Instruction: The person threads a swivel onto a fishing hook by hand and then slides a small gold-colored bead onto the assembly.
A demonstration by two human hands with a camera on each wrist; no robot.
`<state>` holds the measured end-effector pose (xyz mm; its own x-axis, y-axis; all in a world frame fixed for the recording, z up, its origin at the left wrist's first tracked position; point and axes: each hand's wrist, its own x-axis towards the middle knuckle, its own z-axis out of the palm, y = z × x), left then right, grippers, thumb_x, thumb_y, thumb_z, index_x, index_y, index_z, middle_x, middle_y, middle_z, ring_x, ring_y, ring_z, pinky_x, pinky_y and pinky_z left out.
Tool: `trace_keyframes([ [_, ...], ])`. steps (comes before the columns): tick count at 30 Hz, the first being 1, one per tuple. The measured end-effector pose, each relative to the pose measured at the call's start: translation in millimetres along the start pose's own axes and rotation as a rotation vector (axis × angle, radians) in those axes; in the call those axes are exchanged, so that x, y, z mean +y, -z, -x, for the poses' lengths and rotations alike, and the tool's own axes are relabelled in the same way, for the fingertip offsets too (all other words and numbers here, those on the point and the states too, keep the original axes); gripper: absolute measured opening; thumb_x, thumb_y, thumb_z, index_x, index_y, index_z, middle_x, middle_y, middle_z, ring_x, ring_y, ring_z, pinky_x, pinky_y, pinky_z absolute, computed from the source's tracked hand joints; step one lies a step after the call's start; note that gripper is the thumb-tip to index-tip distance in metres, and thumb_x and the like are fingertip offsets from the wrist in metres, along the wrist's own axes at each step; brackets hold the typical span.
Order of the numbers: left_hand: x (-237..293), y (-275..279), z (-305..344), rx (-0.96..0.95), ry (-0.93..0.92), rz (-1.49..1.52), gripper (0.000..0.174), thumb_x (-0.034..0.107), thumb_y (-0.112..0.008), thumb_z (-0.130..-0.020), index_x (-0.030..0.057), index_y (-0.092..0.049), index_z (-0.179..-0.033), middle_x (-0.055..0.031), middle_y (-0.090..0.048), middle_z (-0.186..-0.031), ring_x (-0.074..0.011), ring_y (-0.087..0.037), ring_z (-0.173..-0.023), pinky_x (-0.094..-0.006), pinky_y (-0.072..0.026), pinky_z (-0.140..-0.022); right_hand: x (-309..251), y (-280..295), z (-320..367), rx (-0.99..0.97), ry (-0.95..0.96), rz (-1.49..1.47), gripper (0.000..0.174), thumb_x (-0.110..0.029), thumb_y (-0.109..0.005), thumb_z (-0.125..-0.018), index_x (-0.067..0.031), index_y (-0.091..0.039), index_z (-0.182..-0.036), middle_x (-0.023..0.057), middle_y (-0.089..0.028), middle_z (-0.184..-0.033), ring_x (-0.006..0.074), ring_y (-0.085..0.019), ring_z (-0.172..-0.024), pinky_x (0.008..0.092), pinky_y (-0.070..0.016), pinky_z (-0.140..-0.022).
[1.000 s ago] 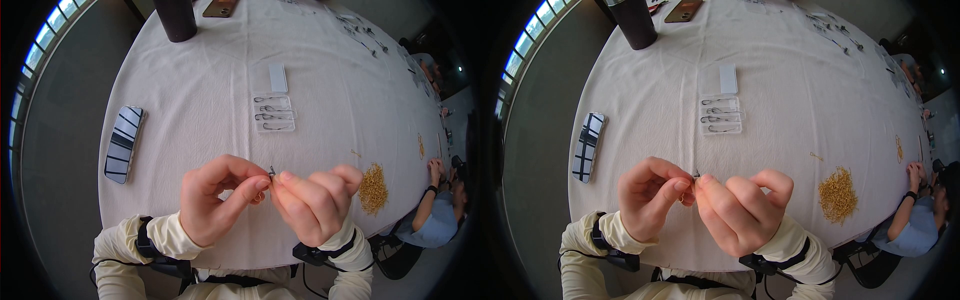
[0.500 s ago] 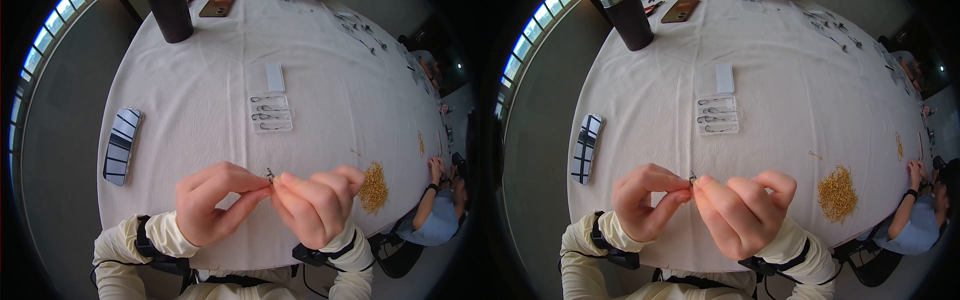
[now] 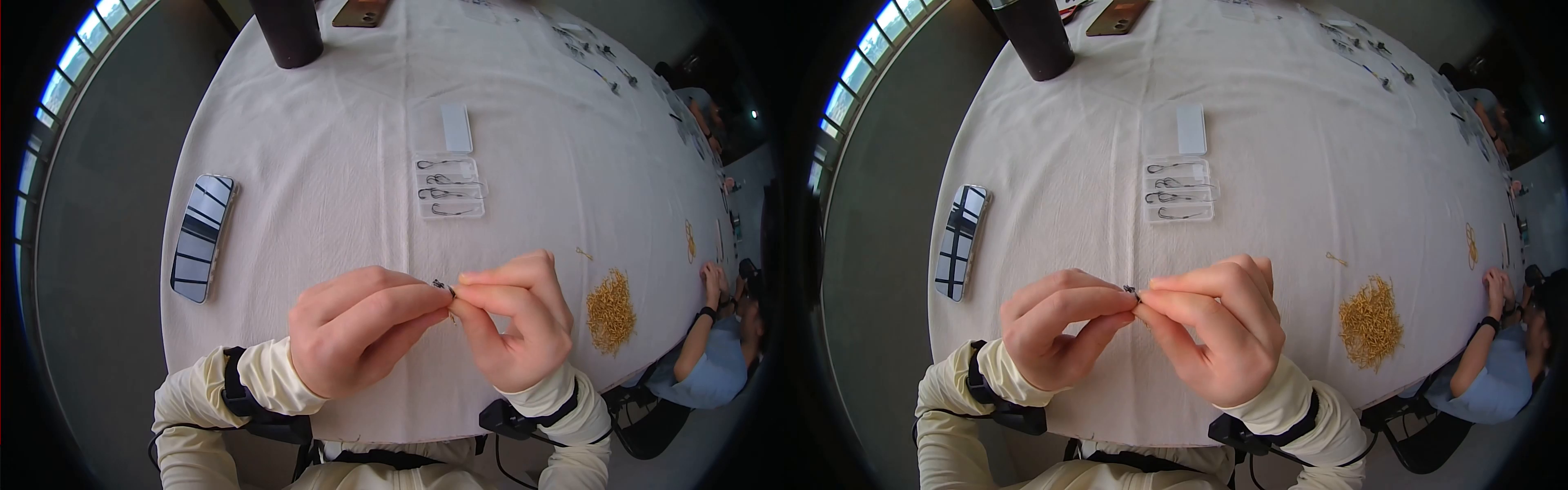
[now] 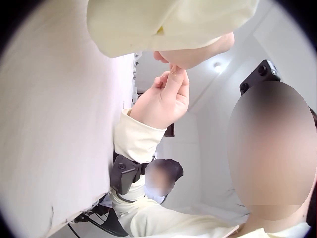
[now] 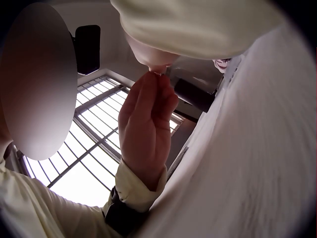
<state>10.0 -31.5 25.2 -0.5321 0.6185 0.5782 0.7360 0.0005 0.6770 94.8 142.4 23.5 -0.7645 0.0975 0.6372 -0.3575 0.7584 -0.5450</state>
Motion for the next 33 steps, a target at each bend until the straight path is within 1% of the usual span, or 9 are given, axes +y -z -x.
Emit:
trace_keyframes([
  [6, -5, 0, -1, 0.012, -0.061, -0.041, 0.025, -0.01, -0.077, -0.073, -0.0019, -0.067, -0.094, -0.0116, -0.069, -0.082, -0.0209, -0.069, -0.068, -0.028, -0.0543, -0.054, -2, -4, 4, -0.028, -0.202, -0.274, 0.02, 0.004, -0.079, -0.076, -0.0022, -0.071, -0.094, 0.0066, -0.067, -0.091, 0.0181, -0.061, -0.076, 0.0292, -0.0479, -0.071],
  [8, -7, 1, -2, 0.019, -0.089, -0.061, 0.026, -0.01, -0.078, -0.072, -0.002, -0.067, -0.094, -0.0115, -0.069, -0.081, -0.0209, -0.069, -0.066, -0.0279, -0.054, -0.052, -6, -2, 5, -0.065, -0.315, -0.46, 0.013, 0.001, -0.069, -0.085, 0.0022, -0.07, -0.099, 0.012, -0.067, -0.096, 0.0202, -0.065, -0.084, 0.0297, -0.0523, -0.076],
  [14, -7, 5, -7, 0.029, -0.148, -0.16, 0.027, -0.008, -0.079, -0.071, -0.0014, -0.066, -0.093, -0.0106, -0.068, -0.08, -0.0204, -0.068, -0.065, -0.0277, -0.0534, -0.051, -5, 3, 7, -0.124, -0.361, -0.675, 0.023, -0.008, -0.054, -0.096, 0.0067, -0.069, -0.106, 0.0178, -0.063, -0.109, 0.0212, -0.064, -0.095, 0.0312, -0.0519, -0.082],
  [17, -6, 8, -8, -0.002, -0.113, -0.157, 0.027, -0.009, -0.077, -0.07, -0.0012, -0.065, -0.093, -0.01, -0.068, -0.079, -0.0197, -0.068, -0.065, -0.0281, -0.0537, -0.054, -2, 4, 7, -0.156, -0.356, -0.686, 0.024, -0.008, -0.054, -0.096, 0.0068, -0.068, -0.108, 0.0176, -0.063, -0.11, 0.0213, -0.063, -0.096, 0.0312, -0.0512, -0.083],
  [19, -2, 11, -9, -0.072, 0.032, -0.081, 0.026, -0.01, -0.072, -0.069, -0.0003, -0.064, -0.092, -0.0094, -0.067, -0.078, -0.0187, -0.068, -0.066, -0.0279, -0.0536, -0.057, 1, 7, 5, -0.188, -0.364, -0.678, 0.024, -0.008, -0.054, -0.095, 0.0067, -0.068, -0.108, 0.0173, -0.063, -0.109, 0.0212, -0.063, -0.095, 0.0312, -0.051, -0.083],
  [24, -3, 8, -8, -0.052, 0.131, -0.008, 0.023, -0.008, -0.068, -0.069, 0.0005, -0.062, -0.089, -0.0082, -0.065, -0.076, -0.0169, -0.065, -0.064, -0.0261, -0.0519, -0.059, 2, 7, 1, -0.238, -0.346, -0.663, 0.025, -0.009, -0.053, -0.095, 0.0054, -0.069, -0.108, 0.0156, -0.063, -0.107, 0.0201, -0.062, -0.092, 0.0308, -0.0501, -0.08],
  [27, -5, 9, -8, -0.068, 0.165, -0.002, 0.019, -0.006, -0.067, -0.073, 0.0015, -0.06, -0.088, -0.0062, -0.063, -0.075, -0.0148, -0.064, -0.063, -0.025, -0.0509, -0.057, 4, 8, 3, -0.279, -0.348, -0.649, 0.02, -0.009, -0.057, -0.092, 0.0031, -0.07, -0.101, 0.0146, -0.064, -0.104, 0.0192, -0.061, -0.087, 0.03, -0.0491, -0.076],
  [29, -9, 7, -7, -0.087, 0.184, 0.011, 0.016, -0.004, -0.068, -0.076, 0.0024, -0.06, -0.089, -0.0048, -0.062, -0.075, -0.0132, -0.064, -0.062, -0.0245, -0.0506, -0.054, 5, 11, 5, -0.29, -0.352, -0.544, 0.013, -0.008, -0.065, -0.085, 0.0006, -0.071, -0.093, 0.0129, -0.064, -0.103, 0.0184, -0.06, -0.082, 0.0294, -0.048, -0.072],
  [33, -10, 4, -5, -0.07, 0.411, 0.281, 0.01, -0.002, -0.065, -0.079, 0.0008, -0.059, -0.087, -0.0045, -0.063, -0.076, -0.012, -0.061, -0.064, -0.0241, -0.05, -0.058, 2, 15, -7, -0.157, -0.358, -0.394, 0.009, -0.004, -0.072, -0.077, -0.0025, -0.07, -0.086, 0.0087, -0.063, -0.098, 0.0177, -0.059, -0.078, 0.0294, -0.0477, -0.07],
])
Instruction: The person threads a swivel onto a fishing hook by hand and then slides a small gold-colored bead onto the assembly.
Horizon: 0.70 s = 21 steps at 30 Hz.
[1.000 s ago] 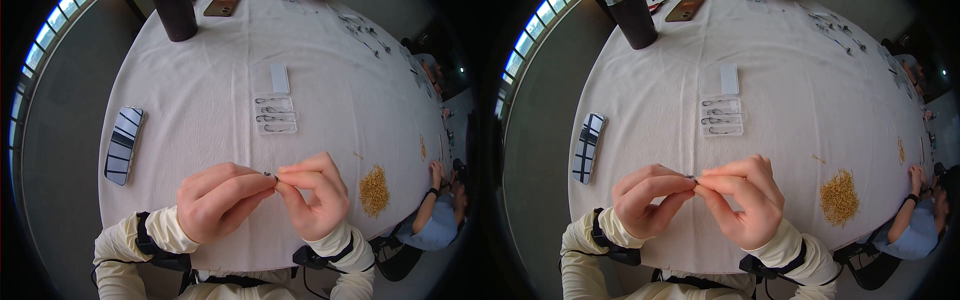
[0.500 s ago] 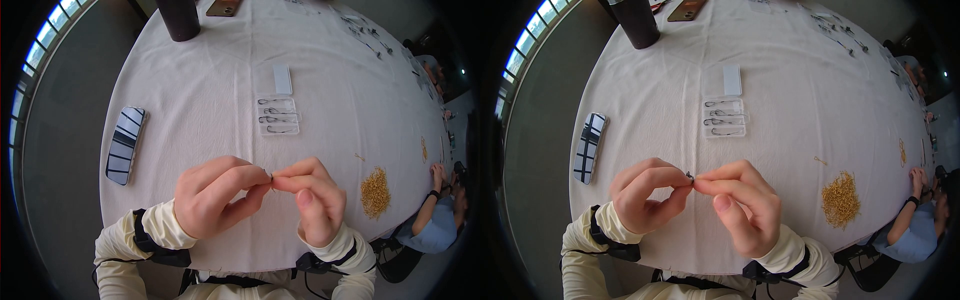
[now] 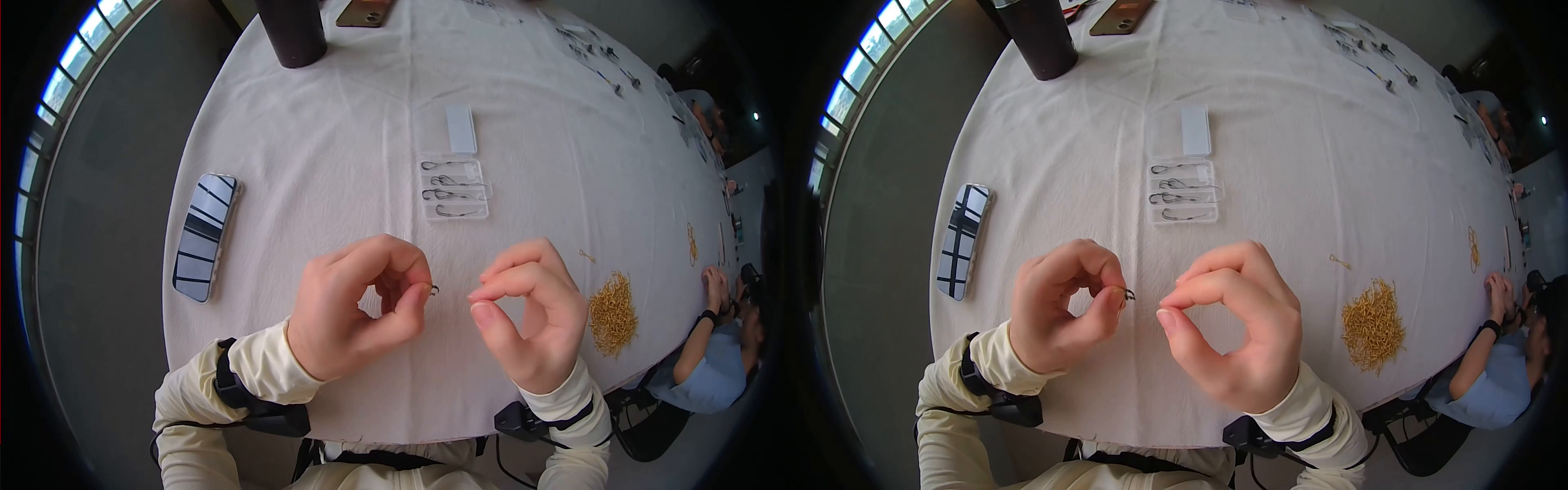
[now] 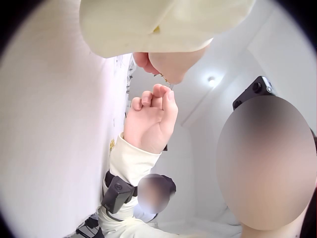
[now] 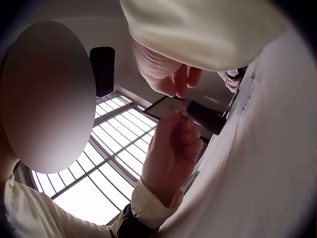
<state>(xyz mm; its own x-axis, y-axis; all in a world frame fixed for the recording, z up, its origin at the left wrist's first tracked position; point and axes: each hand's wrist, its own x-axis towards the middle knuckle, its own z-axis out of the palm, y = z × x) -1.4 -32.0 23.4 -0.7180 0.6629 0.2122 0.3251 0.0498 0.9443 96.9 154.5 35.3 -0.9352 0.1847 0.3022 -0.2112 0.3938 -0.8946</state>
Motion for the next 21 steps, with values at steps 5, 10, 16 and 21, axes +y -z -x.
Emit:
trace_keyframes([
  [5, 2, 0, -2, -0.151, 0.007, -0.029, 0.008, -0.002, -0.063, -0.08, -0.0001, -0.059, -0.086, -0.0049, -0.063, -0.076, -0.0119, -0.061, -0.065, -0.0245, -0.0503, -0.06, -3, 8, -6, -0.09, 0.033, 0.167, 0.014, -0.002, -0.077, -0.071, -0.007, -0.071, -0.082, 0.0034, -0.053, -0.085, 0.0173, -0.053, -0.08, 0.0293, -0.0438, -0.069],
  [10, 4, -2, -1, -0.2, -0.024, -0.043, 0.009, -0.002, -0.064, -0.079, -0.0003, -0.06, -0.087, -0.0051, -0.063, -0.076, -0.0121, -0.061, -0.062, -0.0251, -0.05, -0.058, 0, 6, -3, -0.136, 0.005, 0.185, 0.015, -0.003, -0.078, -0.069, -0.0084, -0.071, -0.08, 0.003, -0.052, -0.084, 0.0189, -0.05, -0.08, 0.03, -0.042, -0.069],
  [16, 4, -1, -1, -0.244, 0.008, -0.019, 0.007, -0.002, -0.064, -0.083, -0.0007, -0.061, -0.089, -0.0059, -0.063, -0.078, -0.0131, -0.061, -0.065, -0.0255, -0.0501, -0.059, 3, 4, -3, -0.144, 0.013, 0.179, 0.013, -0.001, -0.075, -0.069, -0.0083, -0.068, -0.076, 0.0027, -0.052, -0.082, 0.0189, -0.049, -0.078, 0.0302, -0.0415, -0.068],
  [21, 0, -3, -1, -0.256, 0.119, 0.138, 0.006, 0.002, -0.063, -0.091, -0.0003, -0.059, -0.096, -0.008, -0.063, -0.097, -0.0133, -0.061, -0.088, -0.0274, -0.0519, -0.074, 9, 5, -1, -0.119, -0.183, -0.137, 0.009, -0.002, -0.071, -0.074, -0.0072, -0.064, -0.075, 0.0022, -0.052, -0.083, 0.0136, -0.048, -0.077, 0.0279, -0.039, -0.067],
])
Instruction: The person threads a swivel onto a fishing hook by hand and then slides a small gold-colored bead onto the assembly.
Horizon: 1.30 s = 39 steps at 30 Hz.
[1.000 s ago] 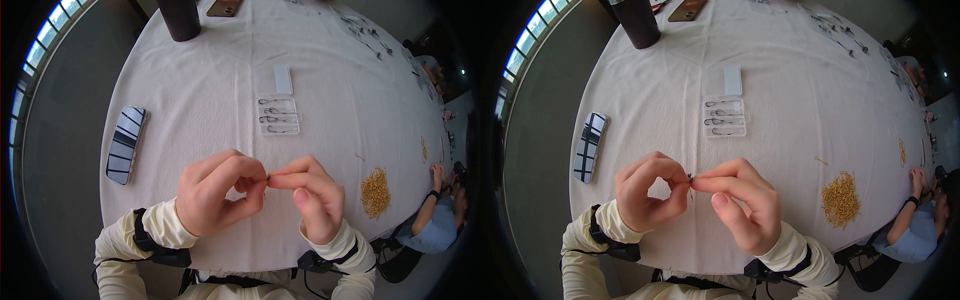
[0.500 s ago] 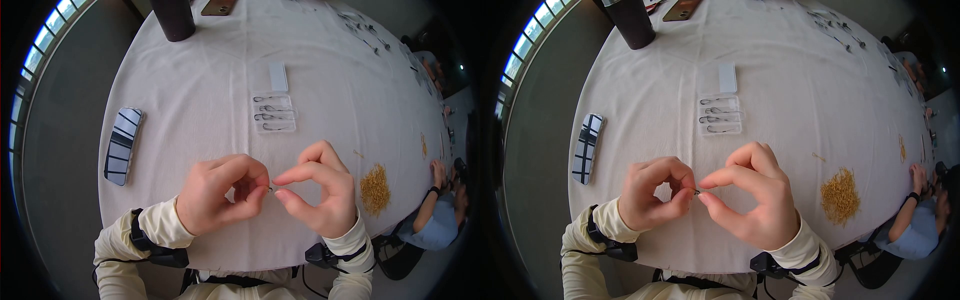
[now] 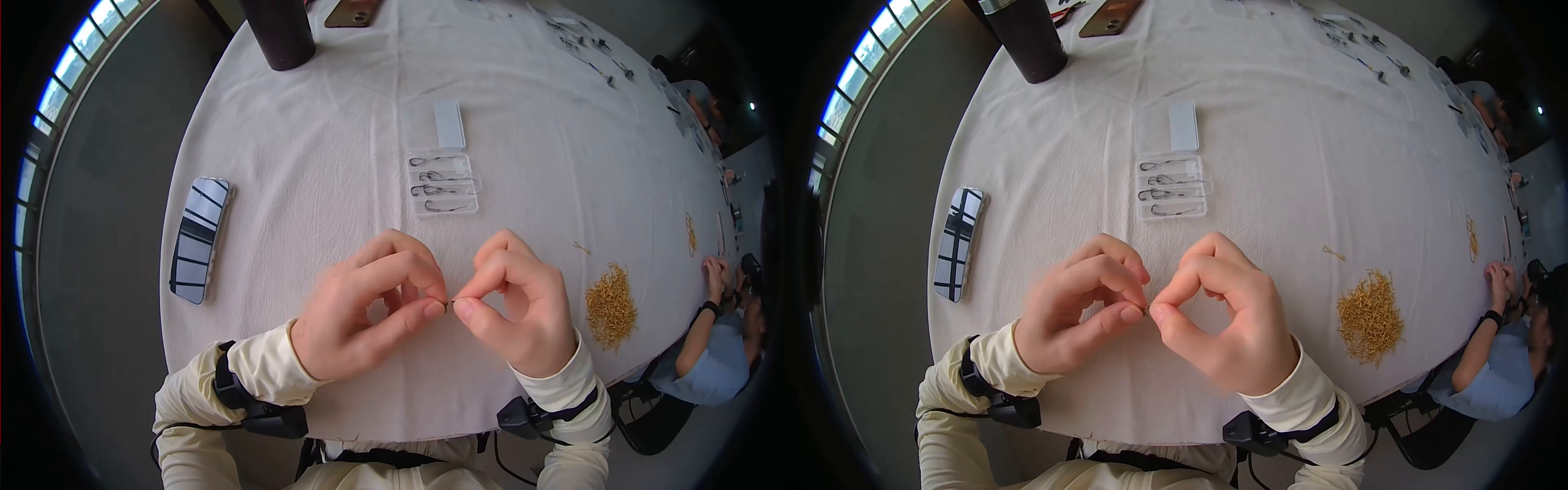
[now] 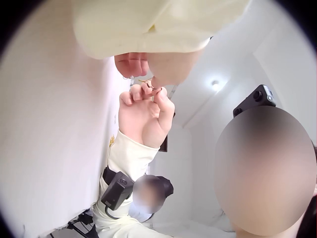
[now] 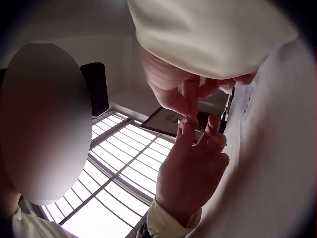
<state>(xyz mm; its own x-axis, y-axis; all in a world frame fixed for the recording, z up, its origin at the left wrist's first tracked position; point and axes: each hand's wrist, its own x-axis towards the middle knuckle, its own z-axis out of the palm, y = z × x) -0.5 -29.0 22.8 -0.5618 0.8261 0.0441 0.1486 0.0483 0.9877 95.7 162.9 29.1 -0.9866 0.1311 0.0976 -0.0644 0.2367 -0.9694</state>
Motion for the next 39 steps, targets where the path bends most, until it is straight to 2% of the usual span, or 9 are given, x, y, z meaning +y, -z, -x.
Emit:
trace_keyframes([
  [1, -1, -1, 0, -0.014, 0.029, 0.072, 0.007, 0.004, -0.062, -0.094, 0.0001, -0.058, -0.1, -0.0082, -0.061, -0.104, -0.0133, -0.06, -0.095, -0.0283, -0.0518, -0.081, 1, 1, -1, -0.013, -0.017, -0.048, 0.008, -0.003, -0.071, -0.076, -0.0069, -0.064, -0.075, 0.0017, -0.052, -0.083, 0.012, -0.047, -0.076, 0.0269, -0.0379, -0.068],
  [2, -3, -1, 1, -0.014, 0.029, 0.072, 0.007, 0.004, -0.062, -0.094, 0.0001, -0.058, -0.1, -0.0082, -0.061, -0.104, -0.0133, -0.06, -0.095, -0.0283, -0.0518, -0.081, 2, 2, -1, -0.026, -0.034, -0.095, 0.008, -0.004, -0.07, -0.078, -0.0066, -0.063, -0.076, 0.0012, -0.052, -0.084, 0.0105, -0.046, -0.076, 0.0258, -0.0368, -0.069],
  [4, -10, -2, 2, -0.071, 0.139, 0.307, 0.012, 0.003, -0.062, -0.095, 0.0011, -0.055, -0.105, -0.0076, -0.06, -0.109, -0.0133, -0.059, -0.101, -0.0297, -0.0503, -0.088, 4, 3, -1, -0.026, -0.056, -0.14, 0.008, -0.005, -0.07, -0.079, -0.0067, -0.062, -0.076, 0.0008, -0.052, -0.084, 0.0101, -0.045, -0.076, 0.0255, -0.0362, -0.07],
  [7, -8, -4, 2, -0.094, 0.148, 0.374, 0.018, -0.002, -0.063, -0.093, 0.0016, -0.053, -0.107, -0.0068, -0.059, -0.105, -0.0138, -0.061, -0.101, -0.0293, -0.0503, -0.089, 5, 3, -1, -0.013, -0.099, -0.22, 0.009, -0.006, -0.069, -0.08, -0.0063, -0.062, -0.076, 0.0002, -0.051, -0.083, 0.0094, -0.043, -0.076, 0.0251, -0.0352, -0.071],
  [23, -1, -6, 5, -0.054, 0.114, 0.25, 0.025, -0.001, -0.069, -0.09, 0.0024, -0.054, -0.11, -0.0049, -0.061, -0.102, -0.0124, -0.065, -0.093, -0.0267, -0.0508, -0.08, 9, 5, -3, 0.062, -0.119, -0.417, 0.011, -0.005, -0.065, -0.086, -0.0054, -0.056, -0.08, -0.0032, -0.046, -0.079, 0.006, -0.039, -0.074, 0.0227, -0.0342, -0.069],
  [29, 2, -7, 5, -0.052, 0.185, 0.234, 0.021, -0.002, -0.064, -0.092, 0.0001, -0.058, -0.112, -0.004, -0.061, -0.1, -0.0109, -0.063, -0.092, -0.0256, -0.0495, -0.081, 5, 0, -1, 0.05, -0.126, -0.388, 0.01, -0.006, -0.066, -0.085, -0.0058, -0.057, -0.081, -0.0027, -0.048, -0.079, 0.0066, -0.039, -0.075, 0.0236, -0.0342, -0.071],
  [31, -1, -7, 6, -0.033, 0.209, 0.346, 0.016, -0.001, -0.062, -0.093, 0.0002, -0.059, -0.108, -0.0024, -0.061, -0.099, -0.0088, -0.06, -0.088, -0.0245, -0.0481, -0.08, 5, -2, 0, 0.044, -0.131, -0.373, 0.01, -0.006, -0.067, -0.084, -0.006, -0.058, -0.08, -0.0022, -0.048, -0.08, 0.0072, -0.039, -0.076, 0.0242, -0.0342, -0.072],
  [34, 2, -8, 6, -0.019, 0.227, 0.448, 0.013, 0.002, -0.063, -0.093, 0.0001, -0.06, -0.106, -0.0015, -0.06, -0.097, -0.007, -0.056, -0.086, -0.024, -0.0469, -0.079, 6, -5, 1, 0.036, -0.126, -0.345, 0.009, -0.007, -0.068, -0.083, -0.0062, -0.059, -0.08, -0.0011, -0.048, -0.082, 0.0085, -0.04, -0.077, 0.0251, -0.0341, -0.073],
  [39, -4, -11, 10, 0.01, 0.263, 0.421, 0.01, 0.004, -0.063, -0.094, -0.0006, -0.06, -0.102, -0.001, -0.06, -0.094, -0.0063, -0.055, -0.086, -0.0228, -0.0457, -0.077, 6, -7, 1, 0.049, -0.12, -0.331, 0.009, -0.006, -0.068, -0.082, -0.006, -0.059, -0.079, 0.0002, -0.048, -0.084, 0.0097, -0.039, -0.078, 0.0257, -0.0338, -0.073],
])
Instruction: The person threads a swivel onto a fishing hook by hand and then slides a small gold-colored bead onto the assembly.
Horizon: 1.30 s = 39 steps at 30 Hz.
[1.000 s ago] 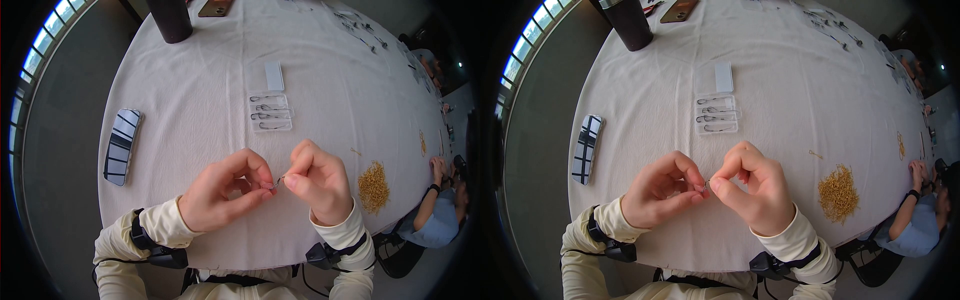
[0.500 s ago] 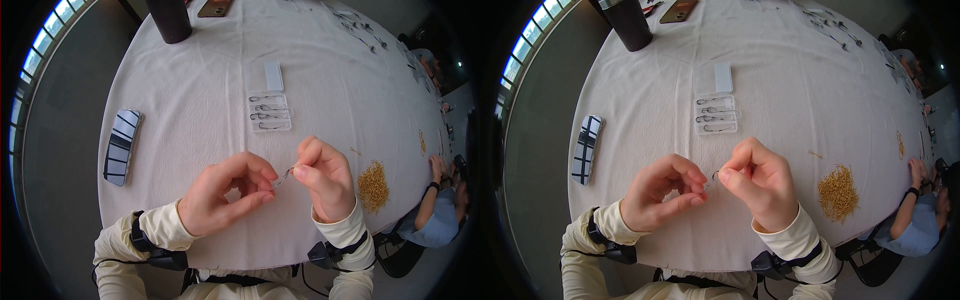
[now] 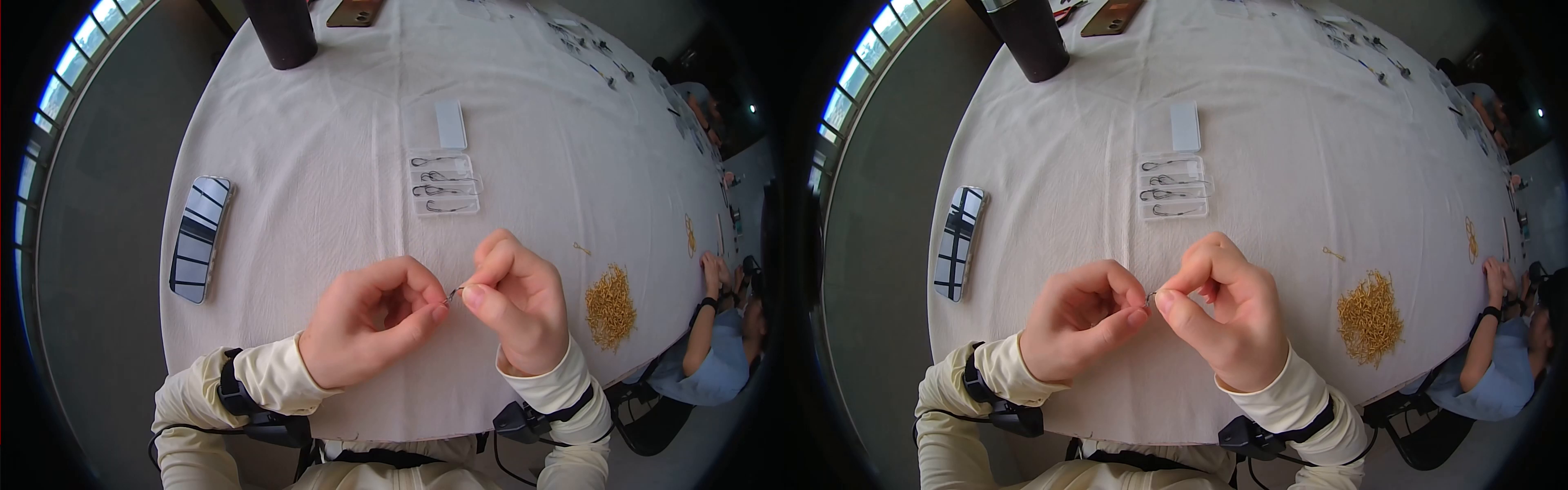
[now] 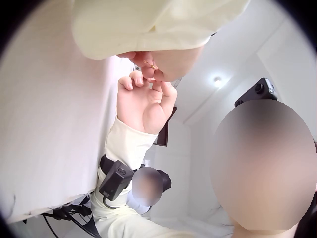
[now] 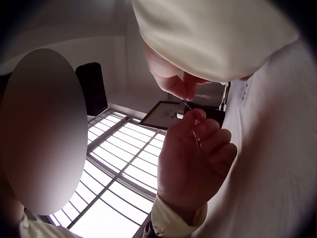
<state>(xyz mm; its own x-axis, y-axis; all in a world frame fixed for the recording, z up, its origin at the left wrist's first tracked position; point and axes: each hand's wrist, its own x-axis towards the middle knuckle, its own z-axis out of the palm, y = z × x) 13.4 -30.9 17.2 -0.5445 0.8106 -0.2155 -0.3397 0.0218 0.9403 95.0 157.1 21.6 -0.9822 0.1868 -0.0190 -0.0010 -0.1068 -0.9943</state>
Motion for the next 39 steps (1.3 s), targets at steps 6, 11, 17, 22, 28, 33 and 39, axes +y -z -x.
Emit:
trace_keyframes([
  [6, 4, 0, 2, 0.023, -0.009, -0.124, 0.01, 0.004, -0.063, -0.094, -0.0011, -0.059, -0.101, -0.0008, -0.06, -0.094, -0.0059, -0.055, -0.086, -0.0218, -0.0451, -0.076, 0, 1, 1, 0.038, 0.04, 0.022, 0.009, -0.004, -0.068, -0.081, -0.0054, -0.059, -0.079, 0.0012, -0.047, -0.085, 0.0098, -0.039, -0.077, 0.0257, -0.0342, -0.073],
  [11, 3, 0, 2, 0.04, -0.009, -0.133, 0.011, 0.005, -0.063, -0.094, -0.0018, -0.059, -0.102, -0.0008, -0.06, -0.092, -0.0058, -0.055, -0.085, -0.022, -0.0451, -0.075, -3, 0, 0, 0.114, 0.093, -0.076, 0.008, -0.002, -0.065, -0.083, -0.0037, -0.058, -0.081, 0.0009, -0.046, -0.086, 0.0082, -0.039, -0.077, 0.0238, -0.0347, -0.071],
  [17, 2, -1, 3, 0.052, -0.02, -0.13, 0.01, 0.005, -0.063, -0.094, -0.0015, -0.06, -0.101, -0.0028, -0.062, -0.094, -0.0058, -0.056, -0.082, -0.0227, -0.0455, -0.073, -4, 5, -1, 0.148, 0.12, -0.054, 0.008, -0.004, -0.063, -0.085, -0.0037, -0.056, -0.081, -0.0004, -0.045, -0.083, 0.0074, -0.039, -0.074, 0.0233, -0.0351, -0.07],
  [22, 6, -3, 3, 0.118, -0.031, -0.217, 0.008, 0.007, -0.065, -0.094, -0.0005, -0.063, -0.095, -0.0047, -0.067, -0.089, -0.0064, -0.058, -0.076, -0.0226, -0.0445, -0.067, -6, 10, -3, 0.178, 0.135, -0.054, 0.01, -0.005, -0.062, -0.087, -0.0042, -0.054, -0.081, -0.0008, -0.045, -0.082, 0.0072, -0.039, -0.073, 0.0234, -0.0351, -0.069],
  [28, 5, 0, 3, 0.127, -0.1, -0.287, 0.009, 0.008, -0.067, -0.094, -0.0001, -0.063, -0.093, -0.0041, -0.068, -0.085, -0.0066, -0.058, -0.075, -0.0227, -0.0442, -0.067, -4, 13, -3, 0.211, 0.135, -0.064, 0.009, -0.006, -0.061, -0.085, -0.0043, -0.053, -0.082, -0.0003, -0.047, -0.083, 0.0071, -0.04, -0.073, 0.0231, -0.0353, -0.068],
  [33, -2, 2, 1, 0.165, -0.143, -0.25, 0.01, 0.009, -0.066, -0.093, -0.0004, -0.065, -0.092, -0.0015, -0.065, -0.08, -0.005, -0.051, -0.069, -0.0222, -0.0409, -0.062, -7, 11, -3, 0.261, 0.111, -0.087, 0.007, -0.007, -0.061, -0.085, -0.0042, -0.054, -0.083, 0.0001, -0.048, -0.085, 0.0072, -0.041, -0.075, 0.0231, -0.0358, -0.07],
  [39, -3, 5, 0, 0.232, -0.179, -0.253, 0.007, 0.007, -0.065, -0.094, 0.0, -0.065, -0.093, -0.0015, -0.063, -0.082, -0.0051, -0.049, -0.07, -0.0225, -0.0404, -0.063, -2, 17, -8, 0.226, 0.106, -0.071, 0.008, -0.006, -0.067, -0.085, -0.0037, -0.059, -0.083, -0.0001, -0.051, -0.084, 0.0078, -0.042, -0.076, 0.0235, -0.0359, -0.07],
])
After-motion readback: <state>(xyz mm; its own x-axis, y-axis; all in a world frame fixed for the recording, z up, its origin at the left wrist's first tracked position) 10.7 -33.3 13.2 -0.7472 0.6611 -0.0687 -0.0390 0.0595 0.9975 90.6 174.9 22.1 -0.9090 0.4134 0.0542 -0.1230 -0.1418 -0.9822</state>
